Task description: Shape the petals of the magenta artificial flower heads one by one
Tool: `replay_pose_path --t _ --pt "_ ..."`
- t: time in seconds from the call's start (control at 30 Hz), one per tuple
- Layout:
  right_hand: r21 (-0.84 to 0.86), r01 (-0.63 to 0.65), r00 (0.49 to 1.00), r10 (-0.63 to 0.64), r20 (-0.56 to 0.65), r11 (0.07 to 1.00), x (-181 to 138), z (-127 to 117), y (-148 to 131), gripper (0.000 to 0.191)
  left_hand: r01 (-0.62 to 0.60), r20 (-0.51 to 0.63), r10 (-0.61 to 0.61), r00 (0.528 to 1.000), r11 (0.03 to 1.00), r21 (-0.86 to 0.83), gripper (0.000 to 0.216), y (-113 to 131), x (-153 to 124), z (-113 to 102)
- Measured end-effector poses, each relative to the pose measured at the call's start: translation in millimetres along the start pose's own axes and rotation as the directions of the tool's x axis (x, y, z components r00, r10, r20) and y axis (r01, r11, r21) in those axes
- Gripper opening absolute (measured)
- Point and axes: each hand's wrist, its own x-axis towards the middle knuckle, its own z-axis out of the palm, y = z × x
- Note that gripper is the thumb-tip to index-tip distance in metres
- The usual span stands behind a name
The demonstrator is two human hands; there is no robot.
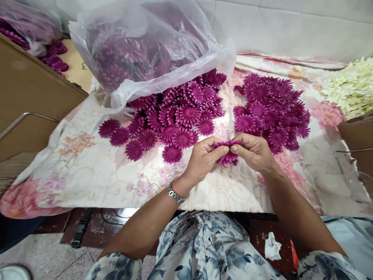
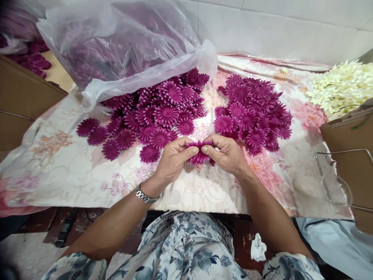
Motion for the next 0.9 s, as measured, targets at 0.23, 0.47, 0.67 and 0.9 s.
replay_pose_path --t 0.23,0.47,0.67,0.9 --pt "-0.330 0.179 0.971 -0.220 -0.092 0.927 -0.7 -2.7 1.2 0.015 0.024 -0.048 -0.024 0.999 1.000 -0.005 0.022 1.3 -0.1 -2.3" --pt "-0.620 0.186 0.926 -0.347 -0.148 0.762 -1.8 4.5 -4.1 0.020 -0.179 -0.180 0.204 0.962 0.973 0.146 0.013 -8.3 2.0 -6.2" --pt "-0.569 0.168 0.934 -0.314 -0.170 0.805 -0.8 6.3 -7.7 0.015 -0.254 -0.227 0.297 0.928 0.946 0.200 0.011 -12.2 3.9 -5.8" --pt "-0.535 0.124 0.949 -0.257 -0.182 0.836 1.6 2.1 -6.1 0.011 -0.201 -0.166 0.238 0.957 0.956 0.213 0.014 -10.0 2.1 -5.5"
